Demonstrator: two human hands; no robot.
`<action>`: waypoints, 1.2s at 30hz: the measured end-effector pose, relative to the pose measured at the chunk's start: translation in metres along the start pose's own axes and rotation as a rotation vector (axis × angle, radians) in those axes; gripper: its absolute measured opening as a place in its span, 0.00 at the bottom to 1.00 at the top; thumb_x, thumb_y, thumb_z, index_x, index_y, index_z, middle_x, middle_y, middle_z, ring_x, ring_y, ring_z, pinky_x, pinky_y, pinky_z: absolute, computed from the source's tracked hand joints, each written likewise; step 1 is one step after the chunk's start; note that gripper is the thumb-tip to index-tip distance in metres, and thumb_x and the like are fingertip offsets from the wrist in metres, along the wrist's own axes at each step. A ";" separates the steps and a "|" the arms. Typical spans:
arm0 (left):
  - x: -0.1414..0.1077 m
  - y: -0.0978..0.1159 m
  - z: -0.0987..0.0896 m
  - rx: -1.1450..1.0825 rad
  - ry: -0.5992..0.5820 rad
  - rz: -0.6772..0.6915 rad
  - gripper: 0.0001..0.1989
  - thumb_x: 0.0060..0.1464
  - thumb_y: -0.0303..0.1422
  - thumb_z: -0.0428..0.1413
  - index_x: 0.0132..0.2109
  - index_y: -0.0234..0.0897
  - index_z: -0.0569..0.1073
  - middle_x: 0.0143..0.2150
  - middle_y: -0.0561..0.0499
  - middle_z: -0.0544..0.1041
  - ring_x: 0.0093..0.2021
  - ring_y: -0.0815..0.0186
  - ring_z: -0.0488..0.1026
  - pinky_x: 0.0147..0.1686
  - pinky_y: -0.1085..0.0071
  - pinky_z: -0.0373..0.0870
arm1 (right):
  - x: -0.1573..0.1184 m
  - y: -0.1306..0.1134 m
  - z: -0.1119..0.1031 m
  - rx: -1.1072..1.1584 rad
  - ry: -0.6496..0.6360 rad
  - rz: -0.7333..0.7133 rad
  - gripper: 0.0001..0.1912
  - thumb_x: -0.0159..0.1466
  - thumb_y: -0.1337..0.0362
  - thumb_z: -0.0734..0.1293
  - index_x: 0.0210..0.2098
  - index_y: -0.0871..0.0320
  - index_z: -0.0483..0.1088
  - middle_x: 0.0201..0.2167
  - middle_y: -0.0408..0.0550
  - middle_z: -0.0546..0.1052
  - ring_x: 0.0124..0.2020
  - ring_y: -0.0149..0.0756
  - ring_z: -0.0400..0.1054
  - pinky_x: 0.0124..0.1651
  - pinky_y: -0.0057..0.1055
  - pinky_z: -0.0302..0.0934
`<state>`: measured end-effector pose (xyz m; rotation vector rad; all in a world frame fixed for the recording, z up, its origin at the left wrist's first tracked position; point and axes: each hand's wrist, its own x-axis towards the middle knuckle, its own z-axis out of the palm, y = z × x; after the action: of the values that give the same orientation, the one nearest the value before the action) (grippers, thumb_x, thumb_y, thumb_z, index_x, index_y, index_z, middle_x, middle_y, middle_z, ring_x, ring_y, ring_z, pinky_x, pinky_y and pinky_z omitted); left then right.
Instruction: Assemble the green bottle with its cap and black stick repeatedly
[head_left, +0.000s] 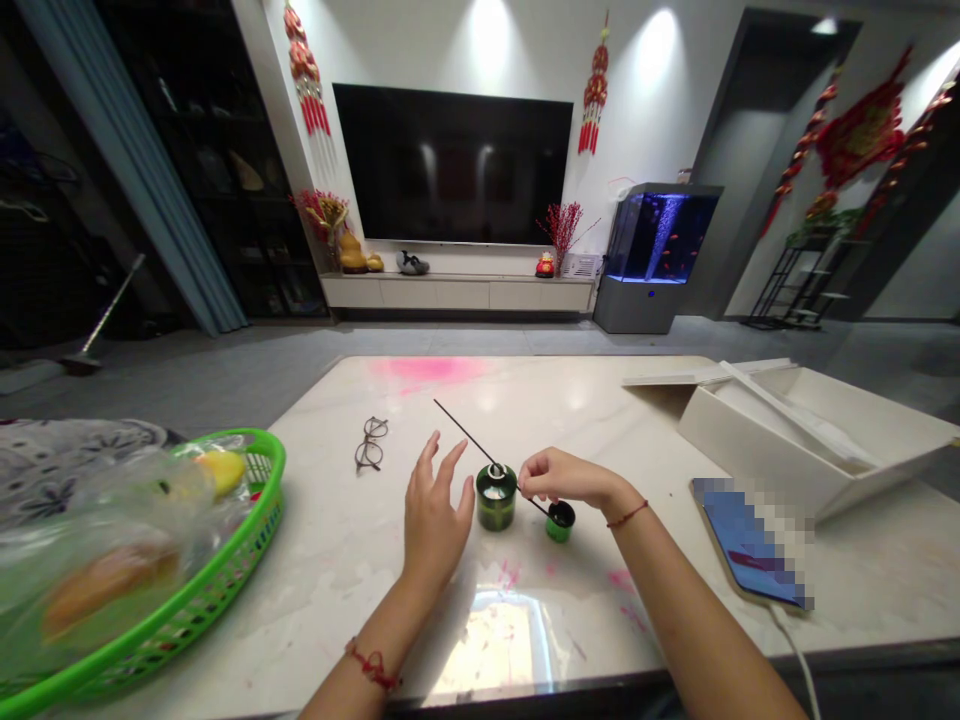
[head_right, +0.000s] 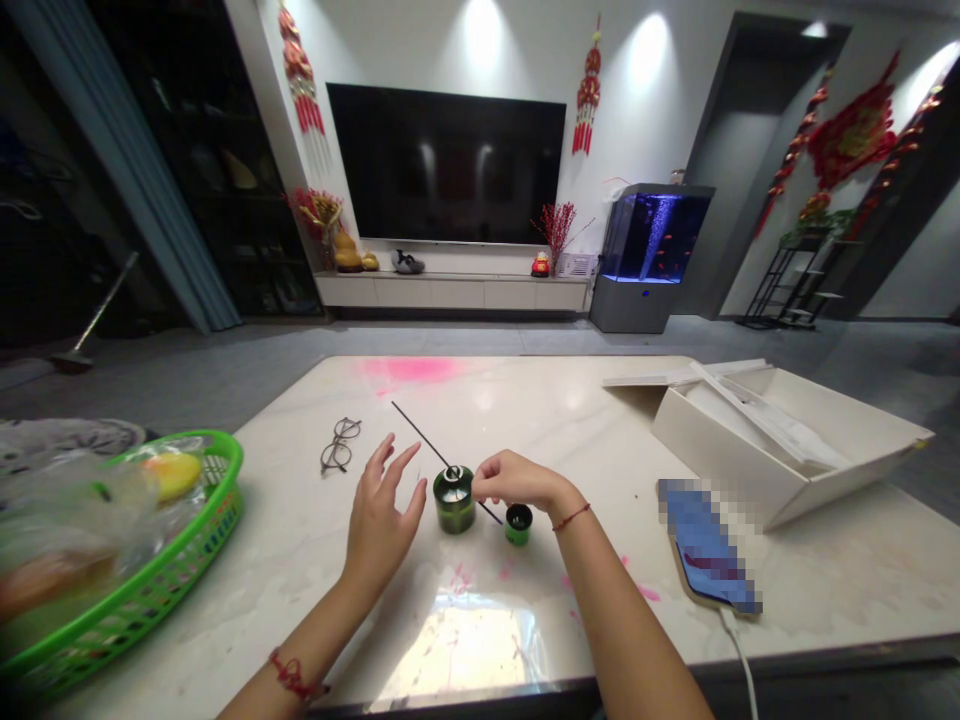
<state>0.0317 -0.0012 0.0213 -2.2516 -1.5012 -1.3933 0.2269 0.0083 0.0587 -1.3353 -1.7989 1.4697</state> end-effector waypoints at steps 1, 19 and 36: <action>0.000 0.001 0.000 0.029 0.017 0.029 0.19 0.53 0.30 0.51 0.53 0.38 0.65 0.60 0.39 0.58 0.59 0.54 0.58 0.53 0.56 0.60 | -0.001 0.000 0.000 -0.013 -0.012 0.001 0.02 0.47 0.70 0.62 0.20 0.62 0.65 0.15 0.38 0.63 0.18 0.21 0.53 0.19 0.20 0.46; 0.014 -0.017 -0.010 0.222 -0.020 0.304 0.09 0.54 0.34 0.51 0.39 0.44 0.76 0.51 0.47 0.72 0.55 0.55 0.64 0.53 0.54 0.57 | -0.005 0.008 -0.005 -0.013 -0.122 0.011 0.03 0.47 0.69 0.63 0.21 0.62 0.67 0.16 0.37 0.64 0.18 0.21 0.52 0.21 0.22 0.44; 0.017 -0.025 -0.012 0.220 -0.071 0.269 0.09 0.54 0.34 0.51 0.37 0.44 0.76 0.43 0.48 0.77 0.50 0.55 0.68 0.51 0.54 0.59 | -0.008 0.011 -0.015 0.062 -0.103 -0.027 0.08 0.50 0.63 0.67 0.26 0.63 0.71 0.20 0.40 0.68 0.21 0.23 0.57 0.23 0.22 0.50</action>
<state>0.0063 0.0171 0.0315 -2.2805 -1.2421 -1.0318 0.2466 0.0078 0.0552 -1.2208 -1.8118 1.5922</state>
